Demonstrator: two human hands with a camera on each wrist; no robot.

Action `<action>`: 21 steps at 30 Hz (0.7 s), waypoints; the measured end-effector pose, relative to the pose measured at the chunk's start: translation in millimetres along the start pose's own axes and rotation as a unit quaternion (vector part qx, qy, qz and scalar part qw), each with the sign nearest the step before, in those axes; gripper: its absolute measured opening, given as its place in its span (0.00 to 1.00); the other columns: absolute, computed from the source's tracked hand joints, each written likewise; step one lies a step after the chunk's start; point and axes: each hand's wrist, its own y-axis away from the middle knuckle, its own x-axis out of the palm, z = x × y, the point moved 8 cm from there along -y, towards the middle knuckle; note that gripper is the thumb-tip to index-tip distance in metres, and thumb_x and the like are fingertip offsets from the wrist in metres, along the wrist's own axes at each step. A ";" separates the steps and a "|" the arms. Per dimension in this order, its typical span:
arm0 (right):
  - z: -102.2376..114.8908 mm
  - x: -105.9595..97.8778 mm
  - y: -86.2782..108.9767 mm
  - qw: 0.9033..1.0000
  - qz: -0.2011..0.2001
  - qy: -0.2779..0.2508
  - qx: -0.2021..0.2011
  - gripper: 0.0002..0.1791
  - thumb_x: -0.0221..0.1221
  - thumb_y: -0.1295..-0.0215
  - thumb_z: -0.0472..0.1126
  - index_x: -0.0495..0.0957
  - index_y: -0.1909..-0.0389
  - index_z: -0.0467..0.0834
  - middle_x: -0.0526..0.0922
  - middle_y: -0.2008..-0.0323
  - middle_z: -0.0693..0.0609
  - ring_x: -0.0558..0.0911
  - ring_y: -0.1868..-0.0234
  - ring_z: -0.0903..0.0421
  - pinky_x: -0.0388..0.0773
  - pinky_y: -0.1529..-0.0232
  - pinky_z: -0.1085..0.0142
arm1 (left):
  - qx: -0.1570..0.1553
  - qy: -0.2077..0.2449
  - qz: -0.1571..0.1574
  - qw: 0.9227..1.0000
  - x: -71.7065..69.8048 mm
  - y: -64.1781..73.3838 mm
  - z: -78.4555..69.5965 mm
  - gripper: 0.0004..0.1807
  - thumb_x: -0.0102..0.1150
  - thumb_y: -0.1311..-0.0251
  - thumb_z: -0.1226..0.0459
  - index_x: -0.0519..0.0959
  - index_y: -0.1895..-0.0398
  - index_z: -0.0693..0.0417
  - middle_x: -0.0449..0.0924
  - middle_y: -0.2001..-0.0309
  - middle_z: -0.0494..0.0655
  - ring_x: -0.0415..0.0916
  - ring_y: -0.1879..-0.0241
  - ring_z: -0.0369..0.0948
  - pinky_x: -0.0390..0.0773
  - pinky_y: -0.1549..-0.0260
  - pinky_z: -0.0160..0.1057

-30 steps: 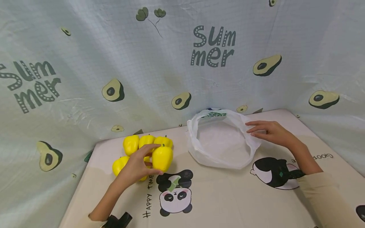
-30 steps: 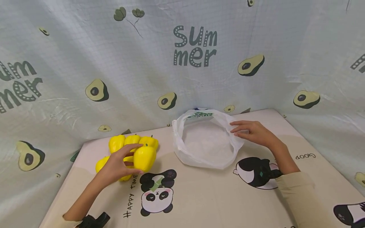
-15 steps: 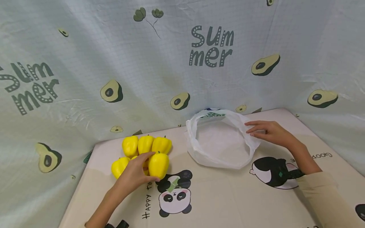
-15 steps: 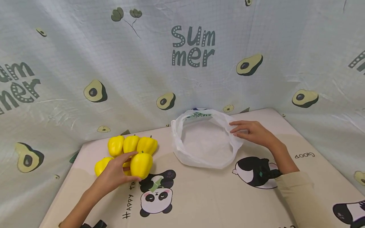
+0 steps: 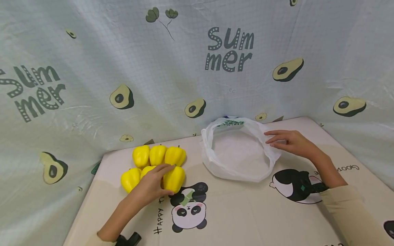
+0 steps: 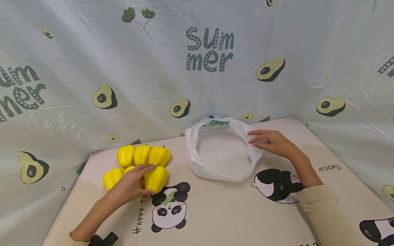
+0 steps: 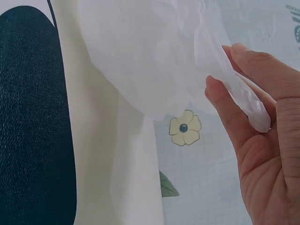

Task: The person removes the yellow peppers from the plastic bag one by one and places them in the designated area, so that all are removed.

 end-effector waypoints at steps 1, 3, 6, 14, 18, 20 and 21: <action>0.1 -0.4 0.1 1.000 -0.003 0.000 -0.002 0.14 0.70 0.43 0.29 0.90 0.58 0.46 0.85 0.45 0.43 0.83 0.51 0.49 0.74 0.69 0.75 | 0.004 -0.004 0.000 1.000 0.5 -2.1 -0.4 0.45 0.84 0.59 0.62 0.75 0.33 0.57 0.74 0.35 0.57 0.75 0.39 0.55 0.77 0.40 0.54; 0.4 -1.4 0.5 1.000 -0.006 -0.002 -0.005 0.14 0.70 0.44 0.28 0.90 0.58 0.46 0.85 0.45 0.43 0.83 0.51 0.51 0.73 0.69 0.75 | 0.012 -0.009 -0.002 1.000 1.6 -6.4 -1.4 0.45 0.84 0.59 0.63 0.75 0.33 0.59 0.73 0.35 0.57 0.74 0.37 0.55 0.76 0.38 0.54; 0.0 -1.7 1.2 1.000 -0.004 -0.006 -0.005 0.14 0.70 0.43 0.29 0.90 0.57 0.46 0.85 0.45 0.43 0.83 0.50 0.52 0.74 0.69 0.75 | 0.012 -0.019 0.000 1.000 3.5 -11.5 -1.1 0.45 0.84 0.59 0.63 0.74 0.33 0.60 0.73 0.34 0.56 0.71 0.35 0.55 0.73 0.36 0.54; -0.8 -1.7 2.1 1.000 0.003 -0.001 0.006 0.14 0.70 0.43 0.31 0.90 0.57 0.48 0.85 0.44 0.45 0.83 0.48 0.47 0.74 0.66 0.76 | 0.014 -0.048 0.028 0.998 2.2 -12.8 4.5 0.45 0.82 0.54 0.60 0.71 0.31 0.62 0.72 0.33 0.58 0.66 0.31 0.57 0.70 0.33 0.57; -1.9 -0.2 2.5 1.000 0.017 0.006 0.020 0.13 0.70 0.41 0.33 0.90 0.56 0.50 0.84 0.43 0.46 0.82 0.45 0.45 0.74 0.58 0.81 | 0.032 -0.084 0.035 0.995 0.8 -9.0 6.3 0.46 0.80 0.51 0.56 0.70 0.29 0.61 0.70 0.31 0.57 0.60 0.27 0.58 0.65 0.31 0.59; -1.5 0.9 2.6 0.999 0.026 0.013 0.025 0.12 0.69 0.39 0.34 0.90 0.56 0.51 0.84 0.42 0.46 0.81 0.43 0.44 0.73 0.53 0.83 | 0.043 -0.101 0.034 0.993 0.5 -6.8 6.8 0.46 0.80 0.50 0.55 0.69 0.29 0.61 0.70 0.30 0.57 0.59 0.27 0.59 0.65 0.31 0.59; -1.2 1.3 2.6 0.999 0.030 0.018 0.026 0.12 0.69 0.39 0.35 0.90 0.55 0.51 0.84 0.42 0.47 0.81 0.42 0.44 0.72 0.51 0.84 | 0.048 -0.108 0.032 0.992 0.0 -5.5 7.2 0.47 0.80 0.50 0.55 0.69 0.29 0.61 0.70 0.30 0.57 0.59 0.27 0.59 0.64 0.30 0.59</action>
